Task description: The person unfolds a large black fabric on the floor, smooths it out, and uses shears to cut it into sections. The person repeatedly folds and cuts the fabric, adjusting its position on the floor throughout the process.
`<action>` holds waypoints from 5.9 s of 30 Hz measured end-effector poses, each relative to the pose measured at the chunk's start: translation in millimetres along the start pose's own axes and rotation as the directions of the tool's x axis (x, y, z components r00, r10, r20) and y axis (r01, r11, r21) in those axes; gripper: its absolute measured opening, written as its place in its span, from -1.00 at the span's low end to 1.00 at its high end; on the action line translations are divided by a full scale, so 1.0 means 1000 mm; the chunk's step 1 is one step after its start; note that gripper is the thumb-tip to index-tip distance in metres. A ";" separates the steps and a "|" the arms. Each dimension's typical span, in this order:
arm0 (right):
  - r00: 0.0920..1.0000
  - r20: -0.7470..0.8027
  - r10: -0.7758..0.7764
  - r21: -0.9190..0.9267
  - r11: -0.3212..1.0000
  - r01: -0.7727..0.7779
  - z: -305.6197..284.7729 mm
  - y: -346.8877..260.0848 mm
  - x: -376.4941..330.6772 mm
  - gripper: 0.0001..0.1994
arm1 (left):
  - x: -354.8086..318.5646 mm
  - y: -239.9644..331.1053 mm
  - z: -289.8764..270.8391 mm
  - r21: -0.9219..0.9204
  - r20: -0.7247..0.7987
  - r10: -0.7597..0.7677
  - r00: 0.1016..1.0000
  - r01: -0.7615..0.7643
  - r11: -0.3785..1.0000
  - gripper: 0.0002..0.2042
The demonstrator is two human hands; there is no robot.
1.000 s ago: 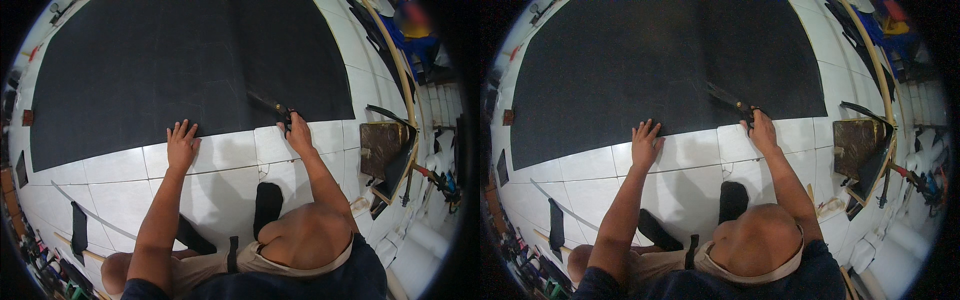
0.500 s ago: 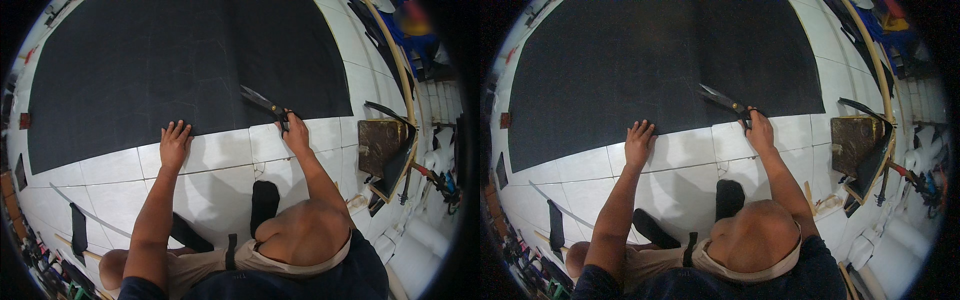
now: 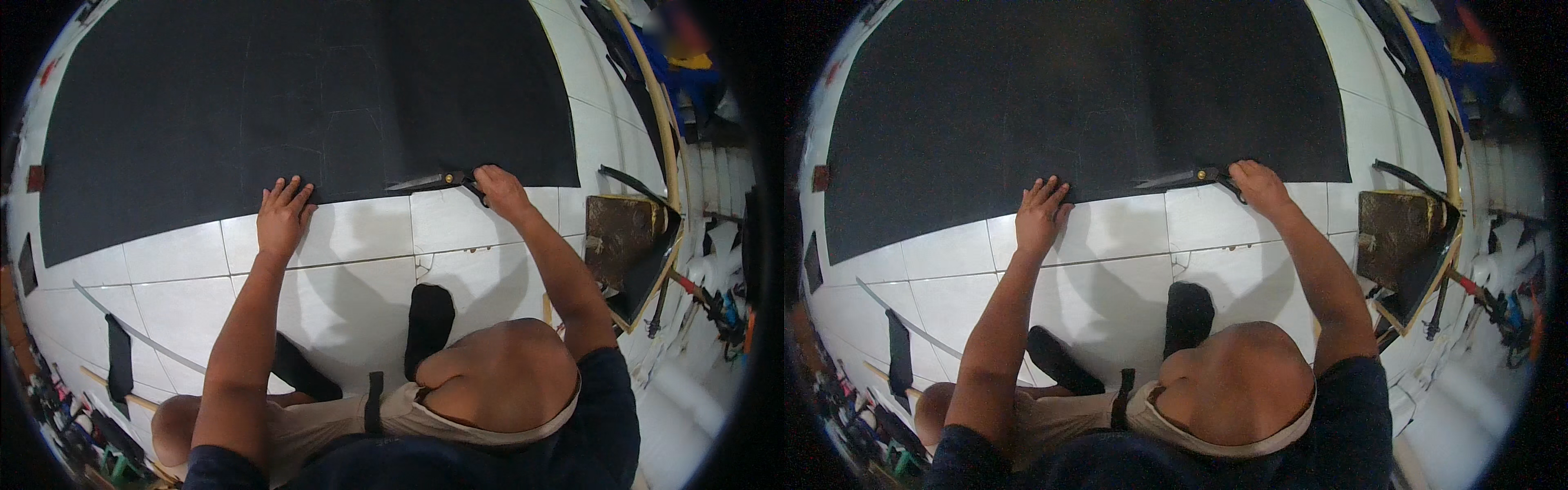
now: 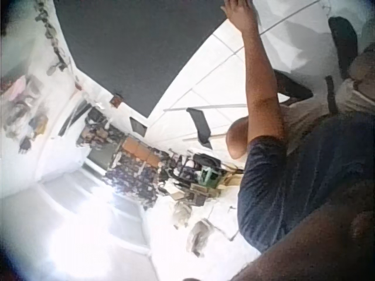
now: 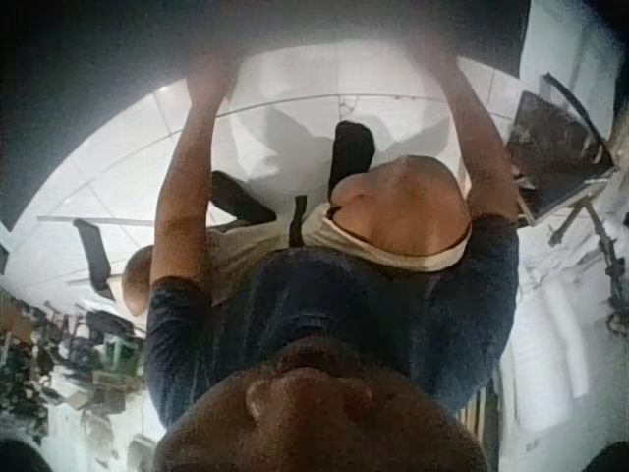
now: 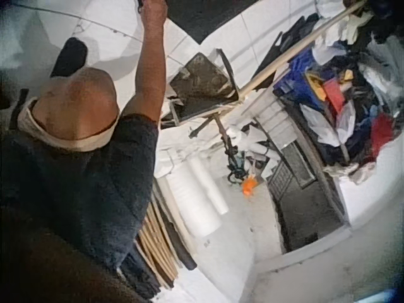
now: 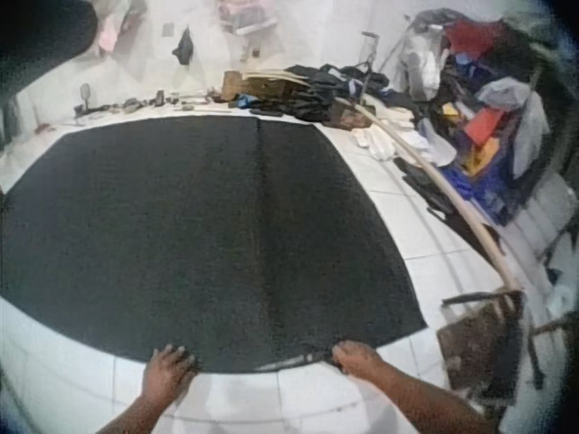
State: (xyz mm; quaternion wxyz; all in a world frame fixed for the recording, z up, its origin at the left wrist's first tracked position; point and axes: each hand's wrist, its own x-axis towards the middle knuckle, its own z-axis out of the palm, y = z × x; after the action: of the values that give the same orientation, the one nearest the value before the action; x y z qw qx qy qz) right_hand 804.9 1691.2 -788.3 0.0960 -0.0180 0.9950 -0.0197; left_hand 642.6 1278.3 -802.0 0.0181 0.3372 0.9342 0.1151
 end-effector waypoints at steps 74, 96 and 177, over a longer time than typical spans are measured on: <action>0.754 -0.185 0.631 0.711 0.615 -0.340 0.009 -0.117 0.047 -0.53 | 0.026 0.090 -0.031 -0.037 0.419 0.085 0.904 -0.077 0.996 -0.45; 0.712 0.686 0.150 0.721 -0.269 -0.638 0.015 -0.183 -0.135 -0.54 | 0.045 0.123 0.048 -0.166 -0.022 0.369 0.929 -0.367 0.915 -0.72; 0.822 0.204 0.532 0.927 0.165 -0.337 0.051 -0.187 -0.028 -0.46 | 0.049 0.133 0.029 -0.337 -0.013 0.300 0.954 -0.286 0.897 -0.78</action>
State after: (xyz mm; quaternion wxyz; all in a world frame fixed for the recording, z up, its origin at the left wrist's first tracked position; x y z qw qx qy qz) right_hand 847.7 1503.8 -825.0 0.0054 0.3286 0.7567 -0.5651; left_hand 691.5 1414.3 -797.6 0.0759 0.4681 0.8390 0.2669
